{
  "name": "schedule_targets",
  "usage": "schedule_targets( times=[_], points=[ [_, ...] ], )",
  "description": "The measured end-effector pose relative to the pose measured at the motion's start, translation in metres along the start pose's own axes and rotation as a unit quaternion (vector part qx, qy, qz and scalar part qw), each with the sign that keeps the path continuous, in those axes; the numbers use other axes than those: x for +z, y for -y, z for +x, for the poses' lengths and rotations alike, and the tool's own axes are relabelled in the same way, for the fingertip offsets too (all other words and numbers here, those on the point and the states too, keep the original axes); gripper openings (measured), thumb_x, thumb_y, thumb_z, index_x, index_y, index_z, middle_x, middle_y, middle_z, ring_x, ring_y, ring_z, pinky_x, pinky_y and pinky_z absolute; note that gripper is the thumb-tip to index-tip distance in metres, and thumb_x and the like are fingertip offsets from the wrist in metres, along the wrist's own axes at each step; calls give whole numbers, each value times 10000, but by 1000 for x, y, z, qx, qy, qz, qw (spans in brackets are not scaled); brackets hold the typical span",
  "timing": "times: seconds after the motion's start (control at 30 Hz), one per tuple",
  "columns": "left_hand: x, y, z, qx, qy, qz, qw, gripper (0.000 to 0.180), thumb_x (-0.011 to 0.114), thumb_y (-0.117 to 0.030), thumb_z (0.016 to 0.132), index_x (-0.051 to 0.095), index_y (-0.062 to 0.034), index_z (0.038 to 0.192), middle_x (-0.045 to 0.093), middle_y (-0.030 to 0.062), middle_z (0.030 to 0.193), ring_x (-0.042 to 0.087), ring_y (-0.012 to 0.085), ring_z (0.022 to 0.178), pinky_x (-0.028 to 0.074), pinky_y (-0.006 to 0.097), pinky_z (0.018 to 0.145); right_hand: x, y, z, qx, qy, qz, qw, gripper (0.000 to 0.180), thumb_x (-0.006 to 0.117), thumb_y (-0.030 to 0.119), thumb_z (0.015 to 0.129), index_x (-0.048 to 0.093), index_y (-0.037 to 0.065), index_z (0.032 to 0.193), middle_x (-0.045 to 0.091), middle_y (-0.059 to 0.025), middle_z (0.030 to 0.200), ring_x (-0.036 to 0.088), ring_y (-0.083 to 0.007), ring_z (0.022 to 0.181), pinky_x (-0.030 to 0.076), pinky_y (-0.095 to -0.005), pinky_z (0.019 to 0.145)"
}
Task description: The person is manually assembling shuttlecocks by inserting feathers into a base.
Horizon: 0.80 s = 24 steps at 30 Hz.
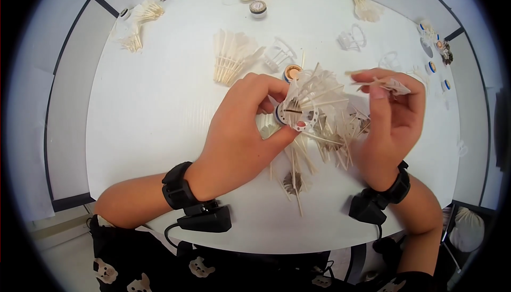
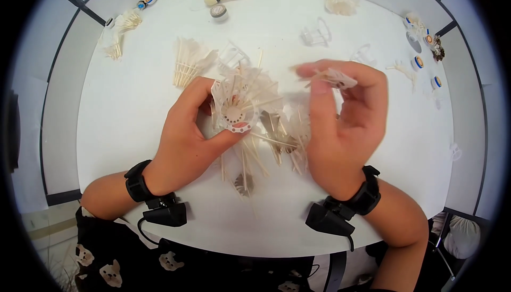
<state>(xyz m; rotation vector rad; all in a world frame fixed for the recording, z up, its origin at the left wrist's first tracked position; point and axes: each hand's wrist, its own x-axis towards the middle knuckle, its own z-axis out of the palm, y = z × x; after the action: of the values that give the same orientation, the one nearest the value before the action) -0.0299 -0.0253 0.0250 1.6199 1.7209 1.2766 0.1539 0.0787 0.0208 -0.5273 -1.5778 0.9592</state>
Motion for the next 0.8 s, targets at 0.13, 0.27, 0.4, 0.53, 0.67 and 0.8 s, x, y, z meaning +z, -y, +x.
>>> schedule_targets(
  times=[0.13, 0.27, 0.4, 0.53, 0.67, 0.8],
  points=[
    [0, 1, -1, -3, 1, -2, 1000, 365, 813, -63, 794, 612, -64, 1099, 574, 61, 991, 536, 206, 854, 491, 322, 803, 0, -4, 4, -53, -17, -19, 998, 188, 641, -83, 931, 579, -12, 1094, 675, -175, 1122, 648, -272, 1126, 477, -381, 1030],
    [1, 6, -1, -5, 3, -26, 1000, 419, 813, -50, 775, 595, -69, 1132, 563, 57, 992, 535, 206, 856, 489, 321, 806, -3, -4, 4, -113, -12, -97, 989, 194, 652, -106, 905, 614, -8, 1068, 635, -165, 1153, 618, -269, 1116, 454, -376, 1018],
    [3, 8, -3, -5, -5, -38, 999, 457, 826, -26, 746, 580, -76, 1128, 544, 44, 967, 503, 187, 812, 474, 307, 760, -5, -4, 1, -89, 29, -33, 995, 227, 666, -130, 894, 609, -10, 1078, 621, -139, 1088, 588, -183, 918, 474, -297, 843],
    [0, 4, -3, -29, 17, -38, 999, 445, 840, -37, 768, 580, -76, 1127, 570, 26, 970, 500, 157, 799, 468, 289, 740, -5, -5, -1, -90, 38, 18, 995, 331, 680, -136, 891, 546, -20, 1170, 637, -146, 1081, 624, -172, 899, 508, -299, 833],
    [-3, 2, -2, -37, 40, -5, 999, 468, 866, -58, 814, 579, -39, 1184, 637, 52, 1044, 627, 138, 945, 515, 280, 847, -6, -3, -5, -76, 55, 39, 995, 347, 692, -117, 895, 523, -44, 1189, 661, -152, 1065, 702, -184, 897, 556, -297, 837],
    [-3, 2, -3, -17, 38, 10, 999, 440, 870, -69, 810, 602, -36, 1156, 614, 44, 1038, 618, 148, 935, 506, 281, 827, -6, 1, -6, -58, 94, 32, 993, 319, 696, -135, 880, 537, -45, 1142, 708, -149, 987, 730, -190, 881, 575, -279, 814]
  ],
)
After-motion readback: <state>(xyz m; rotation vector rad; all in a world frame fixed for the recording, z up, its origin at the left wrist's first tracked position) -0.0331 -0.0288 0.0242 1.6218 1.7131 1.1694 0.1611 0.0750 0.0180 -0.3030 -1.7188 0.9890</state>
